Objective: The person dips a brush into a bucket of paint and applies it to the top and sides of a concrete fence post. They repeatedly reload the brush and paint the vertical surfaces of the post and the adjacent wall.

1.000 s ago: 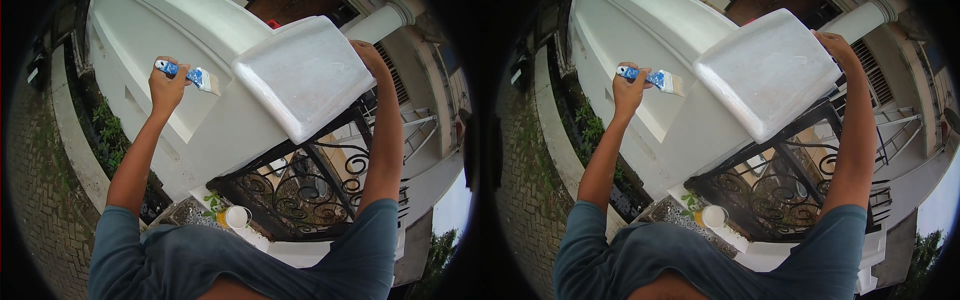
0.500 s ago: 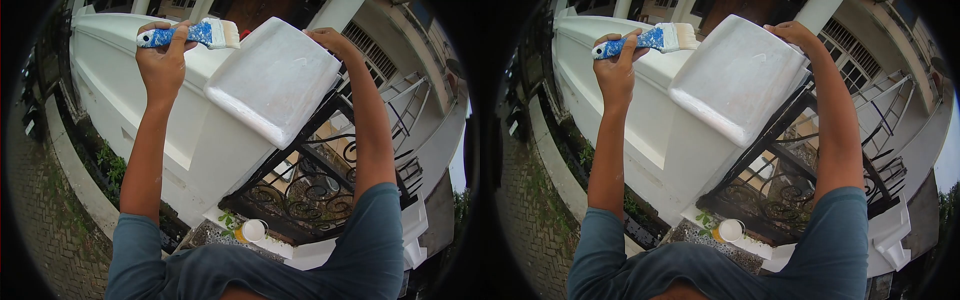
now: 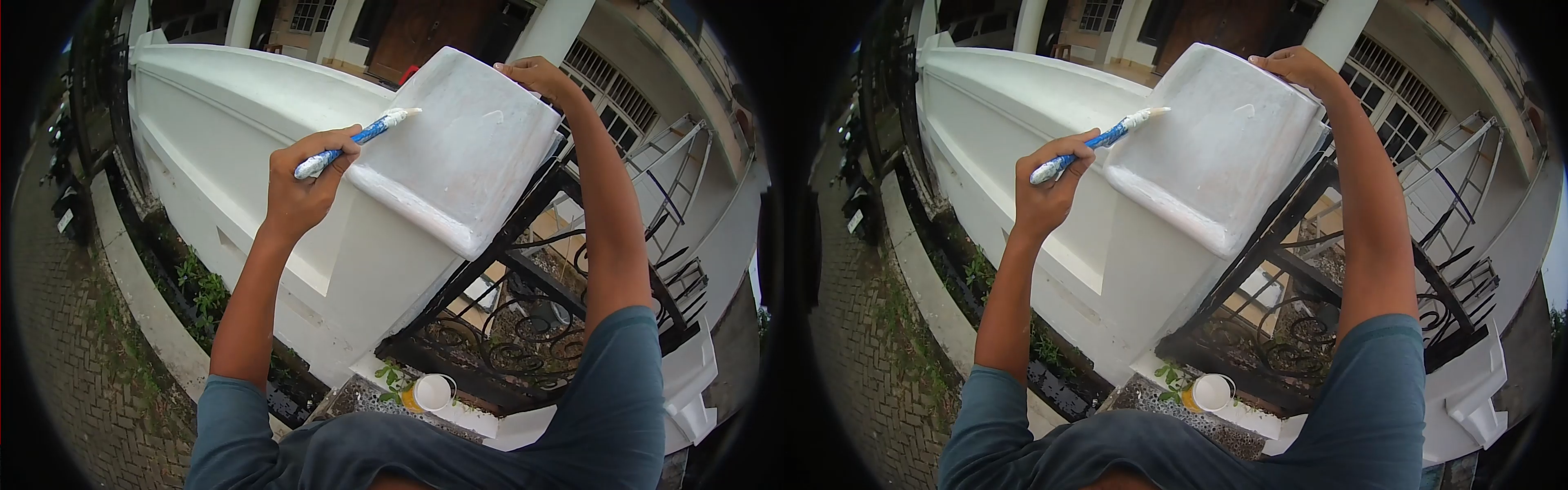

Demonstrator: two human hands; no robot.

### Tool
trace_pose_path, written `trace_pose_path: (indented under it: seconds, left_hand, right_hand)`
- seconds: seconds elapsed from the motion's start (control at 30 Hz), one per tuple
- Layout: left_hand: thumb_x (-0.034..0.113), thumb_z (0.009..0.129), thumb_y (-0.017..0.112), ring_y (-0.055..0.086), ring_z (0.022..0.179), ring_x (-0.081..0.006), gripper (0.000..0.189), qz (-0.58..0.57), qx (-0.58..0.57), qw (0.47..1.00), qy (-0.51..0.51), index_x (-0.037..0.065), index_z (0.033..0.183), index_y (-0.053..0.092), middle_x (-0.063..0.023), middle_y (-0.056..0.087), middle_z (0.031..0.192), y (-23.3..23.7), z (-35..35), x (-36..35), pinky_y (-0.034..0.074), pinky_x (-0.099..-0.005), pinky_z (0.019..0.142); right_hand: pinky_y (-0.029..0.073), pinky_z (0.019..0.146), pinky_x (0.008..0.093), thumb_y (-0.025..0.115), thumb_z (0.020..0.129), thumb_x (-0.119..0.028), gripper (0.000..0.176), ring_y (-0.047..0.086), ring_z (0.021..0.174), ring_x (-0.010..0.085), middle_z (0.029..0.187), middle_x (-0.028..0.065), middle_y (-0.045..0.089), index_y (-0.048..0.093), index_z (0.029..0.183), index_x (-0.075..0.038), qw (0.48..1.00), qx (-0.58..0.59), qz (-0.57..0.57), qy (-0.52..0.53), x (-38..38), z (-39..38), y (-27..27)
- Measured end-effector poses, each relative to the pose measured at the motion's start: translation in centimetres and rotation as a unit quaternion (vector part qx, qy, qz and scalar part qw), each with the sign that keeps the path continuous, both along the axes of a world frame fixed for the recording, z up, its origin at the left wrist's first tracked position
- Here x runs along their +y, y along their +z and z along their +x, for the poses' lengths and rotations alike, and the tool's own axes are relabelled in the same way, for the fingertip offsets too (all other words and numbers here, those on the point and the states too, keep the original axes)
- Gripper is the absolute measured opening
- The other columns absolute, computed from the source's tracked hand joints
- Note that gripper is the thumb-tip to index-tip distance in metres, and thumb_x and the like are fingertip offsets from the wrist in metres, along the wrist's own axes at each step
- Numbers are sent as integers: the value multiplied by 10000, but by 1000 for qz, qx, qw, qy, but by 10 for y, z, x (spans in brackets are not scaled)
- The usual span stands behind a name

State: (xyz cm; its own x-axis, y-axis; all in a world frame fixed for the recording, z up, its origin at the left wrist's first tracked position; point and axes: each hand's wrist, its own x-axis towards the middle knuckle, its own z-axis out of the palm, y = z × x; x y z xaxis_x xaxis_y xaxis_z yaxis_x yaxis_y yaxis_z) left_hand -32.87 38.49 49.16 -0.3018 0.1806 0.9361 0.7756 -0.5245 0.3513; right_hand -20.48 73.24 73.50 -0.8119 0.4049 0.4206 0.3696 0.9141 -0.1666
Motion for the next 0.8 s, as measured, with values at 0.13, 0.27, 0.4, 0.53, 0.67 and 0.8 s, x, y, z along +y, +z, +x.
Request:
trace_pose_path:
  seconds: [0.13, 0.27, 0.4, 0.53, 0.67, 0.8]
  left_hand:
    - [5, 908, 652, 669, 1052, -267, 73, 40, -61, 995, -67, 28, 977, 647, -180, 696, 1087, 8, 10, -14, 558, -319, 891]
    - [64, 913, 665, 674, 1036, -276, 118, 66, -143, 976, -148, 60, 1026, 629, -142, 675, 1026, 29, -5, -4, 598, -332, 895]
    - [126, 906, 695, 689, 989, -241, 165, 66, -221, 962, -146, 48, 1035, 628, -151, 675, 1013, 42, -32, 12, 606, -304, 857]
    - [135, 908, 694, 711, 927, -243, 211, 106, -216, 966, -91, 16, 1068, 625, -166, 675, 1019, 63, -34, 13, 614, -286, 820]
    - [82, 908, 670, 724, 881, -258, 245, 174, -253, 946, -103, -60, 1093, 595, -213, 663, 1010, 98, -32, 25, 622, -279, 795]
    - [57, 900, 649, 724, 840, -271, 273, 176, -334, 917, -130, -99, 1107, 565, -216, 647, 993, 116, -34, 56, 631, -276, 765]
  right_hand:
    - [525, 766, 361, 704, 789, -646, 692, 670, 800, 224, 848, 144, 708, 741, 983, 17, 1000, -6, 1, -1, 0, -2, 2]
    - [465, 890, 435, 718, 733, -681, 668, 678, 899, 312, 909, 179, 720, 773, 953, -53, 1000, -7, -18, -16, -8, 0, 1]
    - [485, 844, 413, 716, 749, -669, 672, 674, 862, 284, 892, 167, 716, 763, 960, -32, 1000, -3, -21, -13, -10, 1, 2]
    - [525, 747, 360, 711, 789, -635, 678, 666, 794, 218, 852, 140, 708, 739, 983, 14, 1000, 3, -14, -3, 2, -1, 2]
    - [523, 718, 339, 707, 813, -603, 645, 658, 777, 187, 842, 122, 707, 734, 1010, 11, 1000, -10, -26, -8, -14, 4, 2]
    - [524, 695, 327, 696, 825, -599, 642, 654, 744, 174, 825, 119, 706, 732, 1000, 17, 999, -2, -35, -12, -11, 1, 1]
